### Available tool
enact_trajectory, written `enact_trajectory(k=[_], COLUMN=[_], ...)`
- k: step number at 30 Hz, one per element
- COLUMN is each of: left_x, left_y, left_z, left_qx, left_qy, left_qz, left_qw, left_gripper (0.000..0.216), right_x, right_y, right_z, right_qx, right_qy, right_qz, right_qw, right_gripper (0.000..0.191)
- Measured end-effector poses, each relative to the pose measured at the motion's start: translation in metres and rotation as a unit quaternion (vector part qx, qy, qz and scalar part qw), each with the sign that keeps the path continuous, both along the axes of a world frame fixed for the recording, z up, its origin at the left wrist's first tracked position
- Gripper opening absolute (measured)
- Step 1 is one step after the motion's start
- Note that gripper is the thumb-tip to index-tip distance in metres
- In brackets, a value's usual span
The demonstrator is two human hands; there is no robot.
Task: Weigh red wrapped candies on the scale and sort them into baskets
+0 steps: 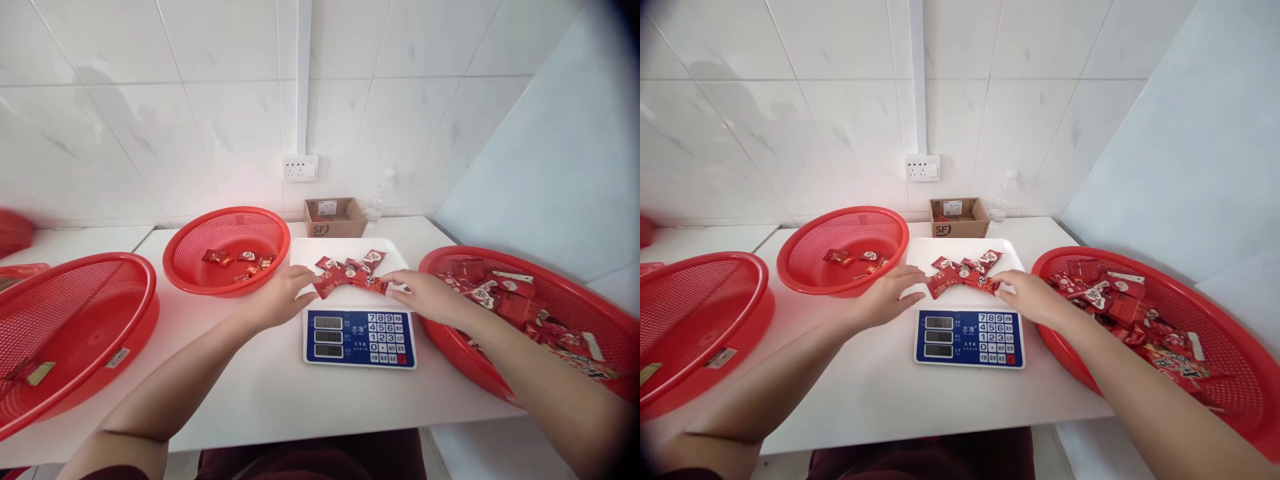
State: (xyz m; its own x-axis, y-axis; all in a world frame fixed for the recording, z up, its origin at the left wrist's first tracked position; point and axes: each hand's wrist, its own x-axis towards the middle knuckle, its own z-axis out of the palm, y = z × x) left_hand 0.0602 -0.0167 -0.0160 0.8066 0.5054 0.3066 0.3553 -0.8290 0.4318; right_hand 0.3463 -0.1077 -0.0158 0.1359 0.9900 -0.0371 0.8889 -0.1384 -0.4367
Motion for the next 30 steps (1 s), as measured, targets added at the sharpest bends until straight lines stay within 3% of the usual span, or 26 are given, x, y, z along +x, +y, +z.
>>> enact_trajectory(k=[5, 8, 12, 20, 24, 30], left_x=[0.025, 0.035, 0.046, 0.065, 0.052, 0.002], left_y=[0.009, 0.015, 0.024, 0.036, 0.030, 0.009], left_z=[-0.007, -0.006, -0.007, -0.011, -0.003, 0.002], left_qx=[0.014, 0.010, 0.004, 0.007, 0.004, -0.030], left_qy=[0.051, 0.072, 0.082, 0.079, 0.075, 0.063], left_qz=[-0.051, -0.040, -0.032, -0.029, -0.011, 0.008], left_qw=[0.997, 0.997, 0.996, 0.996, 0.997, 0.998], left_gripper=[0.025, 0.025, 0.026, 0.027, 0.027, 0.028], right_x=[-0.019, -0.011, 0.008, 0.000, 0.000, 0.032], right_y=[0.003, 0.011, 0.036, 0.072, 0.059, 0.001], right_z=[-0.003, -0.003, -0.006, -0.018, -0.009, 0.010], right_qx=[-0.010, 0.013, 0.074, 0.056, 0.079, 0.073], right_qy=[-0.036, -0.032, -0.050, -0.048, -0.047, -0.046], right_qz=[0.041, 0.047, 0.001, 0.028, 0.025, -0.045], right_qw=[0.998, 0.998, 0.996, 0.997, 0.995, 0.995], right_gripper=[0.029, 0.026, 0.030, 0.034, 0.034, 0.031])
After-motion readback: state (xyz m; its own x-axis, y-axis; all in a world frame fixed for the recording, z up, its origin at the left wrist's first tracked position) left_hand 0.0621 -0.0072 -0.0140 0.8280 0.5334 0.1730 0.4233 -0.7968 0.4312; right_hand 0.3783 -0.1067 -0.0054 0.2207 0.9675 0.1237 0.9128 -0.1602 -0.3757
